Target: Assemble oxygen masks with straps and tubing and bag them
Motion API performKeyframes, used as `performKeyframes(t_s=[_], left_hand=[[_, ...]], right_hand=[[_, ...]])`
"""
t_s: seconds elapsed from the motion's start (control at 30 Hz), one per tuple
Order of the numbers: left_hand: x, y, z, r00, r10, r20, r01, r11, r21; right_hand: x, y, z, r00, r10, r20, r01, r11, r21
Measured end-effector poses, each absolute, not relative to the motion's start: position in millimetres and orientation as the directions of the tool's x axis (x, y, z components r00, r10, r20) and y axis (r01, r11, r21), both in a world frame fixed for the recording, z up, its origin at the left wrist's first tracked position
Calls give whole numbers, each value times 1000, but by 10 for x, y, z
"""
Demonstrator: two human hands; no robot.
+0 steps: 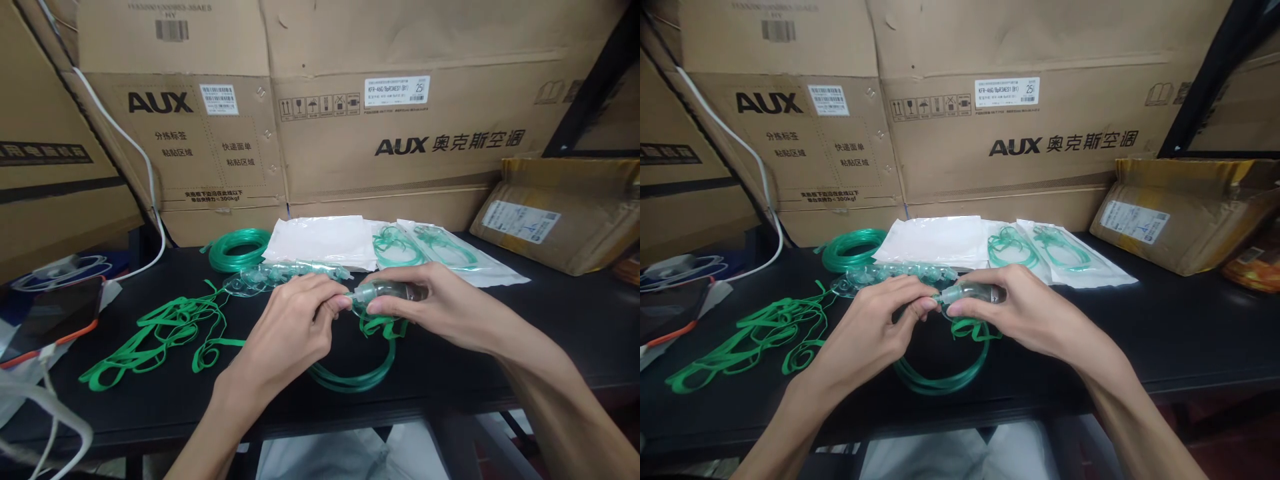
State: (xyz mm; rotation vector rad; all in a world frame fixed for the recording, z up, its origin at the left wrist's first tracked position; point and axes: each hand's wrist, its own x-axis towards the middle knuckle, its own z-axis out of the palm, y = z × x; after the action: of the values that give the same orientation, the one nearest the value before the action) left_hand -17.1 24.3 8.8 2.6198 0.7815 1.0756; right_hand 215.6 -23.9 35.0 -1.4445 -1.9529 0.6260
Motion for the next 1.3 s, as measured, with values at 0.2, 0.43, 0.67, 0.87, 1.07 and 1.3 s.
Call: performKeyframes(t_s=[0.2, 0.43, 0.67, 0.87, 1.07, 1.3], left_hand=[[-182, 235, 140, 581, 603, 547, 376, -794, 477], [-201, 199, 181, 620, 683, 386, 382, -692, 613], [-269, 230, 206, 699, 687, 196, 415, -614, 671], [-220, 210, 187, 647, 680, 345, 371, -676, 636], [-156, 189, 161, 632, 587, 505, 319, -792, 521], [-155, 218, 135, 620, 528, 580, 338, -847, 410]], right_hand=[[2105, -239, 295, -205, 918, 339, 646, 387, -658], [2165, -203, 263, -343, 808, 479, 645, 573, -505], [2259, -229, 281, -446, 720, 531, 648, 669, -363], [2217, -251, 287, -393, 733, 555, 706, 628, -328], [2205, -306, 355, -323, 790, 521, 736, 556, -386], [2143, -335, 360, -216, 886, 409, 772, 412, -485]])
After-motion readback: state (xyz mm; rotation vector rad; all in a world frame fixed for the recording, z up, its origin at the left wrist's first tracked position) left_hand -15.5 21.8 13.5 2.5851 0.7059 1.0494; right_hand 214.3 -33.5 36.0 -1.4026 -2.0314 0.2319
